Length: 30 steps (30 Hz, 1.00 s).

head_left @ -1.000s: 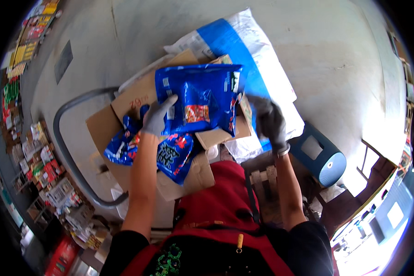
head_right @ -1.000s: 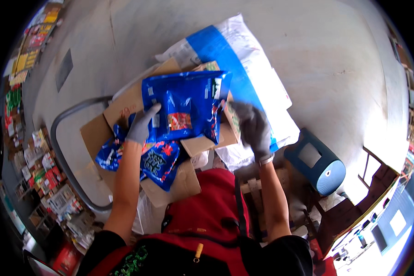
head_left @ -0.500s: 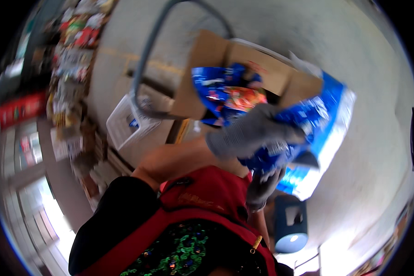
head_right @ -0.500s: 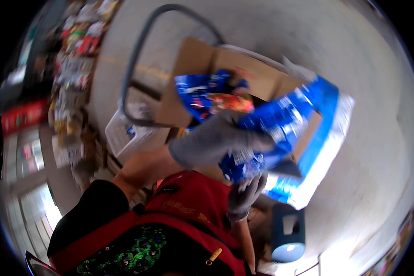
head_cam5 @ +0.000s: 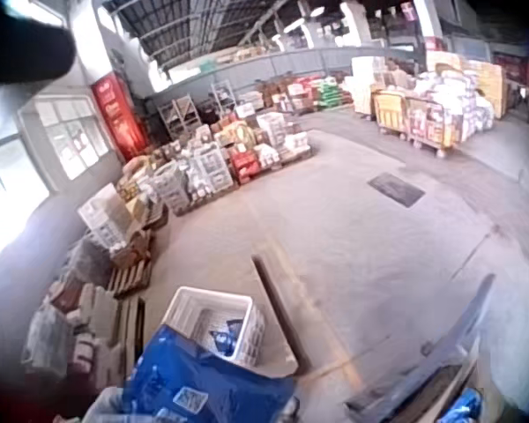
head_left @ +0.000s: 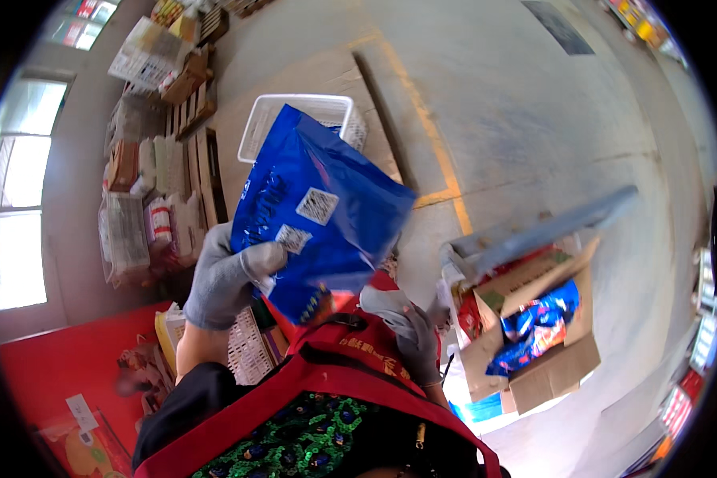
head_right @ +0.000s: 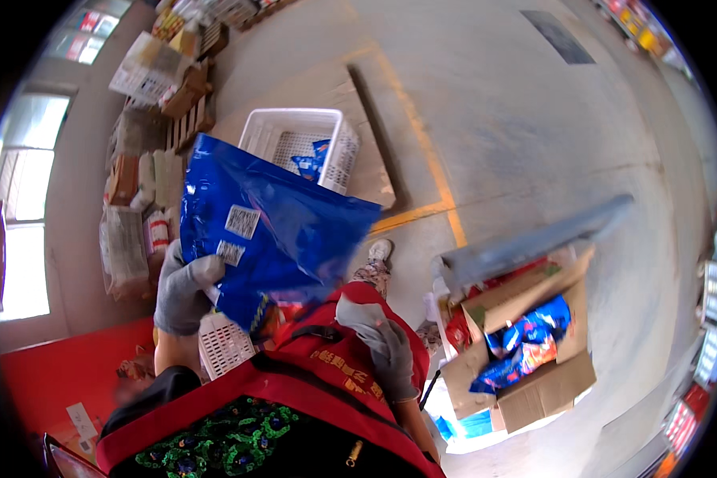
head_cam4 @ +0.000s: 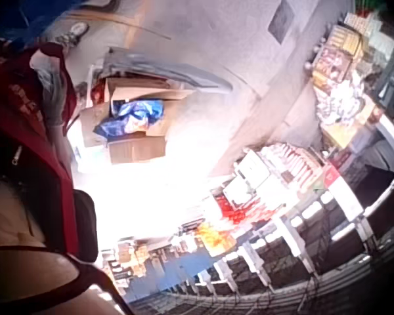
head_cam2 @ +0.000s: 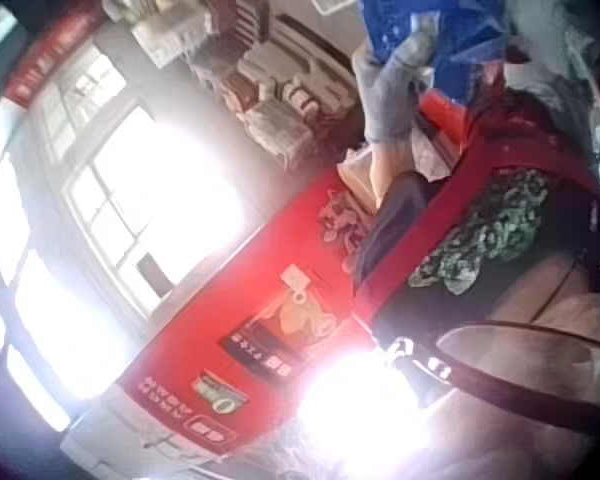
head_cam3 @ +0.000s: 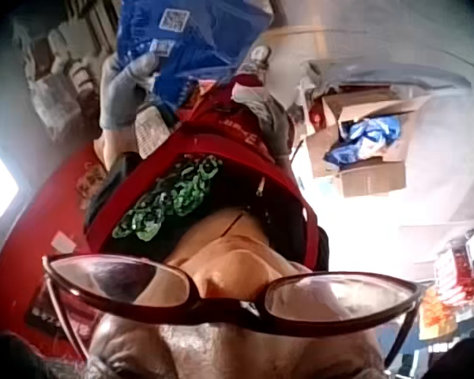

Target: The person wipes blue food bags using a grey cloth and then places them into a white plastic basket.

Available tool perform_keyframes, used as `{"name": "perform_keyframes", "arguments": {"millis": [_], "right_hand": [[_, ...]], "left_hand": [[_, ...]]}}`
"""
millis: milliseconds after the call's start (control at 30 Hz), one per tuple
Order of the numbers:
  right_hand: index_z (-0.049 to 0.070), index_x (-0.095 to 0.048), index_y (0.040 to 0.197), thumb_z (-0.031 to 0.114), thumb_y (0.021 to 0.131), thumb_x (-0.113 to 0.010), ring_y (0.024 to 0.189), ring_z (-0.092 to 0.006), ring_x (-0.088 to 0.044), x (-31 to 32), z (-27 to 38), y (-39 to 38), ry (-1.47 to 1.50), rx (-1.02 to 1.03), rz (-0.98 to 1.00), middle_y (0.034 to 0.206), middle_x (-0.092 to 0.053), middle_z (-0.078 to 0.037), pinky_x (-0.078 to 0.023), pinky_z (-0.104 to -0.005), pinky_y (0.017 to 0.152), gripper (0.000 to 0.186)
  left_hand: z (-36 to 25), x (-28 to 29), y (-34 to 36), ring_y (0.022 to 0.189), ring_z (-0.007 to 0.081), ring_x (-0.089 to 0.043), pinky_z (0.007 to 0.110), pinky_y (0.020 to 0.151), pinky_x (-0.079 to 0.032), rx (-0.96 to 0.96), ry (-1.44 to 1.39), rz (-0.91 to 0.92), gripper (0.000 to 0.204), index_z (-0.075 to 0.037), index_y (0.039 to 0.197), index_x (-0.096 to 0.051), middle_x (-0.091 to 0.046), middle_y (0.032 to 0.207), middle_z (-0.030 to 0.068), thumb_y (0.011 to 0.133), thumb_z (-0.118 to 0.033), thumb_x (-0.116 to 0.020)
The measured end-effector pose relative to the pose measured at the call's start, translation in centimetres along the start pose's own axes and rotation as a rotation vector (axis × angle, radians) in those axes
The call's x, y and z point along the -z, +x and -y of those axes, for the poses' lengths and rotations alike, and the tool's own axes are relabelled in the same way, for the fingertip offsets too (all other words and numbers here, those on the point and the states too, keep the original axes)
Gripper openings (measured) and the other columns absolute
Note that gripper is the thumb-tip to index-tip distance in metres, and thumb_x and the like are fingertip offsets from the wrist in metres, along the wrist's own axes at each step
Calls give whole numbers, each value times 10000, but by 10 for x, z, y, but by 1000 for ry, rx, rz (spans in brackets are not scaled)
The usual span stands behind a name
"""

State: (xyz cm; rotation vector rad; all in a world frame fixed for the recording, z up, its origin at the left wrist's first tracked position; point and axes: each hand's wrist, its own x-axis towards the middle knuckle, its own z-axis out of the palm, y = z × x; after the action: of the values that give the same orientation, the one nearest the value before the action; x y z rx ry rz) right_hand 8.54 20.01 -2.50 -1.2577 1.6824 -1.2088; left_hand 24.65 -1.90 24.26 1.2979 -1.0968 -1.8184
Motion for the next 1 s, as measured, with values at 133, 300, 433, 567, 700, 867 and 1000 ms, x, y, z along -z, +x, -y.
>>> {"name": "perform_keyframes", "arguments": {"millis": [133,300,433,567,700,867,1000], "right_hand": [[-1,-570,1203,20,795,-632,1020,-312,-600,-62,-45,48,67,-258,31,1142,-603,-182,-484,-363,881,414],[3,-566,1213,46,821,-562,932,-218,-611,-75,-31,104,156,-587,-50,1046,-633,-148,-479,-336,849,394],[2,-557,1236,30,819,-515,961,-214,-602,-75,-19,127,45,-667,-46,1100,-624,-134,-470,-328,870,420],[-12,-538,1263,18,789,-487,1066,-228,-584,-80,-29,132,-28,-712,-6,1186,-603,-129,-443,-323,954,477],[-23,-526,1264,13,776,-459,1103,-247,-579,-81,-36,136,-84,-683,2,1198,-597,-135,-439,-333,979,494],[-13,-520,1278,53,853,-489,1047,-186,-586,-56,-22,139,335,-921,41,1126,-610,-114,-485,-294,879,431],[28,-541,1283,117,843,-609,1040,-200,-594,-2,50,160,288,-692,289,1135,-612,-98,-491,-312,856,454]], "left_hand": [[8,127,103,736,158,-662,268,647,-488,-40,741,-129,273,55,1022,-653,-706,890,110,901,-189,-631],[72,281,289,743,291,-664,375,666,-503,-347,1481,-35,209,-74,1003,-691,-657,842,142,879,-234,-636],[124,362,392,768,293,-648,408,657,-514,-460,1714,-5,227,-169,1079,-683,-654,917,89,923,-270,-552],[226,402,416,779,315,-651,410,631,-522,-276,1914,179,286,-222,1177,-640,-668,956,93,939,-292,-499],[315,401,379,887,338,-667,443,782,-533,486,1376,390,273,-171,1098,-689,-690,987,153,874,-233,-546],[310,276,345,944,341,-646,421,837,-510,147,1301,632,253,-83,1033,-696,-680,996,177,872,-204,-542],[280,140,305,957,345,-636,412,860,-497,-73,1055,1103,267,-38,1057,-674,-674,1007,176,885,-207,-559]]}}
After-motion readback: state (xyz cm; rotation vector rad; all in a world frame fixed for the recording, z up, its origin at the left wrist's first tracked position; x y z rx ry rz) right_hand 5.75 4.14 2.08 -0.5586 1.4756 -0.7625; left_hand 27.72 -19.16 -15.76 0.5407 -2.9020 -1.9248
